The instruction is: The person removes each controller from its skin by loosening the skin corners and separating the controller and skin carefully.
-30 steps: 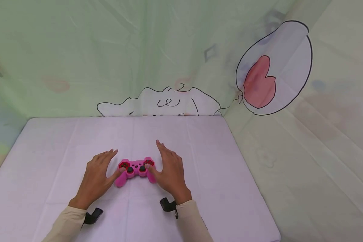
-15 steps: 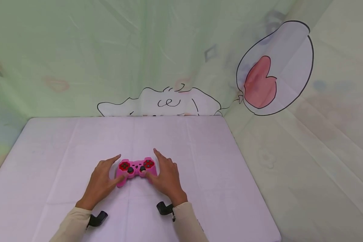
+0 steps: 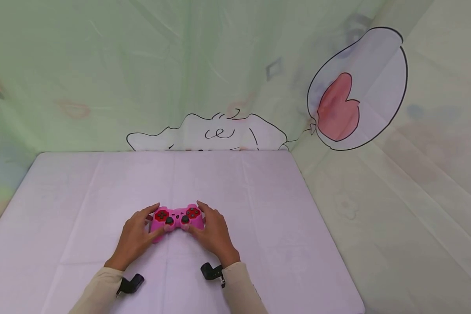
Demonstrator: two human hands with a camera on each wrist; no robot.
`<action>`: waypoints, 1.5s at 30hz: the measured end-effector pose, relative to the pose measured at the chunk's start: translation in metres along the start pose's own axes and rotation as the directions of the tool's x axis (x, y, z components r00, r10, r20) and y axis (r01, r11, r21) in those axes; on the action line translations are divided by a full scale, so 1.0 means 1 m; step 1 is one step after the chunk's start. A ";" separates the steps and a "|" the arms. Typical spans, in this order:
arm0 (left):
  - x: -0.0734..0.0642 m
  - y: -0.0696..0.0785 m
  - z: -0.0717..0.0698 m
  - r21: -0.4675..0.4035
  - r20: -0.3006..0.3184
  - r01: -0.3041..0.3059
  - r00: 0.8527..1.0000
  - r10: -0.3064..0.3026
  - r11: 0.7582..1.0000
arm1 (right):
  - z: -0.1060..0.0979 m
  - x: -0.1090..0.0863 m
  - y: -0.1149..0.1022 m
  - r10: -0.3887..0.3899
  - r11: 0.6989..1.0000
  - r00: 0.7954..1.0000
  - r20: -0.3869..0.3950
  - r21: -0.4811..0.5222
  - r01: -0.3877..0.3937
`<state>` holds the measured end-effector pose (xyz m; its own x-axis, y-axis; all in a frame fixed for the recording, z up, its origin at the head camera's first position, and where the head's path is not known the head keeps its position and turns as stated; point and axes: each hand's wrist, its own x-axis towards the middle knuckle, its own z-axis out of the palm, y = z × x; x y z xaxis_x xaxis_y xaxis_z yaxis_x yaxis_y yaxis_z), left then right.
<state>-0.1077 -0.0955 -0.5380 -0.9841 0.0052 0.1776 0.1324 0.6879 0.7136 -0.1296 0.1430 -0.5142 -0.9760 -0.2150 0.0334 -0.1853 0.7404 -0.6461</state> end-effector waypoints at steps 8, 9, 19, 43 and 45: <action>0.004 -0.003 0.002 -0.051 0.018 0.044 0.999 -0.043 0.998 | 0.003 0.004 0.003 0.013 0.999 1.000 0.006 0.039 -0.013; 0.005 -0.003 0.002 -0.056 0.022 0.049 0.999 -0.048 0.997 | 0.003 0.005 0.003 0.016 0.999 1.000 0.007 0.036 -0.016; 0.005 -0.004 0.002 -0.086 0.080 0.118 0.991 -0.111 0.989 | 0.004 0.010 0.010 0.069 0.995 0.997 0.033 0.062 -0.071; 0.008 0.000 -0.004 -0.130 -0.068 0.060 0.995 -0.069 0.990 | 0.005 0.012 0.008 0.070 0.983 0.993 -0.092 0.177 -0.053; 0.009 0.000 -0.003 -0.117 -0.093 0.047 0.994 -0.058 0.992 | 0.006 0.013 0.007 0.069 0.982 0.991 -0.111 0.182 -0.048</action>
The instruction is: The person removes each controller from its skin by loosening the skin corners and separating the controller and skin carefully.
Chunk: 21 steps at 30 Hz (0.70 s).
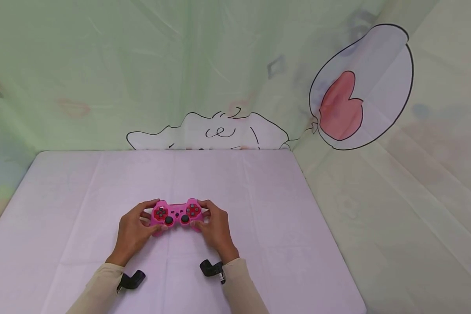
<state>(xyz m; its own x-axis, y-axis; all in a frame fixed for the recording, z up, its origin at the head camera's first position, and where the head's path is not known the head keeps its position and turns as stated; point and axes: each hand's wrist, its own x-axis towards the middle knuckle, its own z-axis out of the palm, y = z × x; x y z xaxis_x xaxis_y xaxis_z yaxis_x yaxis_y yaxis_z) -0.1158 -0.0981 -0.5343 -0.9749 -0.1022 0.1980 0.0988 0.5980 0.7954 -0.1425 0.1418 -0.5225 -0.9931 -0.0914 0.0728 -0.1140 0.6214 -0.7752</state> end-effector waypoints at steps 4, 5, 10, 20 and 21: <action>-0.001 0.000 0.001 0.023 -0.037 -0.037 0.999 0.038 0.999 | 0.002 0.000 0.000 -0.004 1.000 1.000 -0.021 -0.009 0.004; -0.001 -0.001 0.001 0.027 -0.041 -0.046 0.998 0.048 0.999 | 0.003 0.000 0.000 -0.006 1.000 1.000 -0.022 -0.008 0.006; -0.002 -0.003 0.000 0.014 -0.016 -0.073 0.997 0.074 0.997 | 0.001 -0.001 0.004 -0.025 1.000 1.000 0.010 -0.007 0.025; 0.007 -0.011 -0.016 -0.109 0.187 -0.017 0.982 0.038 0.994 | -0.012 0.007 0.010 -0.081 0.996 0.986 0.147 0.044 0.075; 0.008 -0.011 -0.017 -0.113 0.202 -0.016 0.979 0.039 0.993 | -0.013 0.008 0.010 -0.084 0.996 0.984 0.155 0.054 0.077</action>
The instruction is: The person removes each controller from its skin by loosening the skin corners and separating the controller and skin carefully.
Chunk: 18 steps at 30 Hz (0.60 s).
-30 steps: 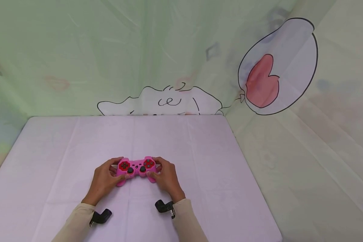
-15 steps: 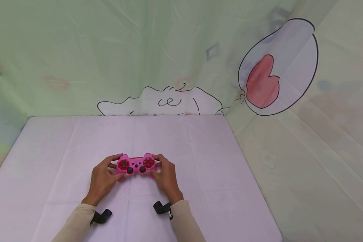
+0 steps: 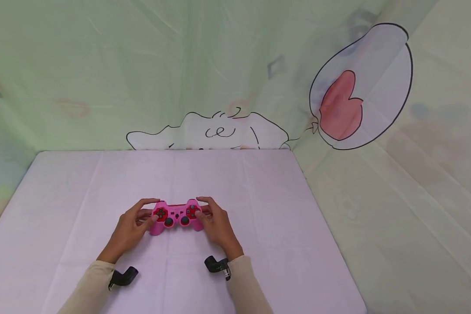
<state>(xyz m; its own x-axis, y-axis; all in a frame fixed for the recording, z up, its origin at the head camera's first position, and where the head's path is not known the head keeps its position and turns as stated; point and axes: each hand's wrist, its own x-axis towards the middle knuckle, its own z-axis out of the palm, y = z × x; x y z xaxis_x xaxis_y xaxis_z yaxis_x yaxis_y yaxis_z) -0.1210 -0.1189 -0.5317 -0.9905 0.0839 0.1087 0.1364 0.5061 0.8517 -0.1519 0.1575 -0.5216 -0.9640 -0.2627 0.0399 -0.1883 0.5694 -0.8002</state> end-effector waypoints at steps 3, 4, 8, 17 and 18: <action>0.001 0.000 -0.004 -0.016 0.038 -0.004 0.999 0.005 1.000 | -0.003 0.002 0.000 -0.001 1.000 1.000 0.027 0.030 0.000; 0.001 0.000 -0.005 -0.015 0.046 -0.013 0.999 0.013 1.000 | -0.004 0.002 0.001 0.002 0.999 0.999 0.034 0.039 -0.003; 0.002 -0.001 -0.008 -0.007 0.067 -0.008 0.998 0.009 1.000 | -0.005 0.003 0.002 -0.005 0.997 0.999 0.045 0.081 0.001; 0.005 -0.002 -0.010 -0.102 0.051 0.003 0.999 0.002 0.995 | -0.008 0.003 0.001 -0.004 0.990 1.000 0.015 0.142 0.002; 0.006 -0.002 -0.010 -0.114 0.043 0.001 0.999 0.004 0.993 | -0.008 0.003 0.001 -0.010 0.989 1.000 0.005 0.147 0.009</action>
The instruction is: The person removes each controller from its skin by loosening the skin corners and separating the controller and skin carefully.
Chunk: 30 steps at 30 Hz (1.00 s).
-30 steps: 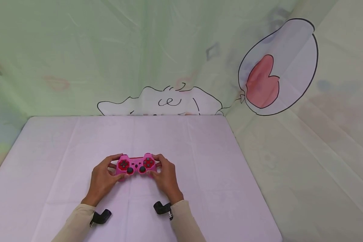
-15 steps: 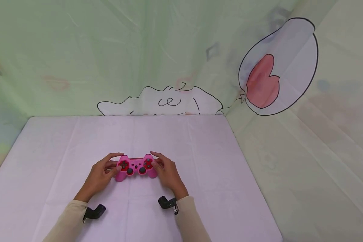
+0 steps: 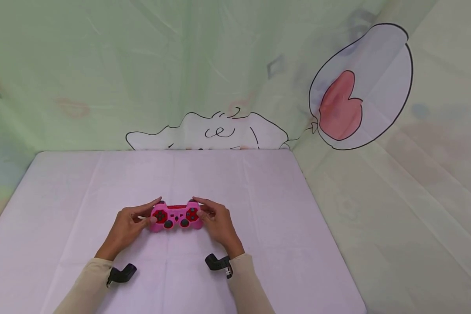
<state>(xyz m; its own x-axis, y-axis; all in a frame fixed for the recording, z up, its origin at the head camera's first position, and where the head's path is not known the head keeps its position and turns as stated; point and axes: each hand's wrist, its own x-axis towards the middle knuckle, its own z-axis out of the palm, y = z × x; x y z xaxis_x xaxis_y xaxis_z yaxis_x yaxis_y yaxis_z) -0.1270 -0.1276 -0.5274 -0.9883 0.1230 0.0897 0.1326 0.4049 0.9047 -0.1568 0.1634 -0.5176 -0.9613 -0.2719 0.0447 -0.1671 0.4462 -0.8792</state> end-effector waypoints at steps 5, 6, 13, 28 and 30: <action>0.003 0.000 0.000 -0.033 -0.038 -0.013 0.999 0.011 0.999 | 0.002 0.001 0.000 -0.040 0.999 0.998 -0.043 0.010 0.040; 0.003 0.000 0.000 -0.038 -0.043 -0.010 0.999 0.008 0.999 | 0.003 0.001 0.001 -0.040 0.999 0.998 -0.048 0.009 0.040; 0.001 -0.004 0.002 -0.040 -0.043 -0.017 0.999 0.015 0.999 | 0.005 -0.001 0.000 -0.019 1.000 0.999 -0.050 0.007 0.020; 0.002 -0.003 0.000 0.053 -0.051 -0.030 0.998 0.033 0.998 | 0.004 0.004 -0.005 0.009 1.000 1.000 0.004 0.025 -0.009; 0.002 -0.002 0.000 0.075 -0.043 -0.019 0.999 0.022 0.997 | 0.003 0.004 -0.006 0.027 0.999 0.999 0.017 0.018 -0.027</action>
<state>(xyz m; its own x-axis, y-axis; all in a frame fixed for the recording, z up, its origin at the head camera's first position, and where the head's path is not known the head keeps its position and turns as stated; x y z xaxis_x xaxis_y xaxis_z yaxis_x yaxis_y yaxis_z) -0.1296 -0.1285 -0.5292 -0.9874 0.0932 0.1277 0.1567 0.4690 0.8692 -0.1592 0.1568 -0.5138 -0.9615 -0.2744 0.0126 -0.1365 0.4378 -0.8887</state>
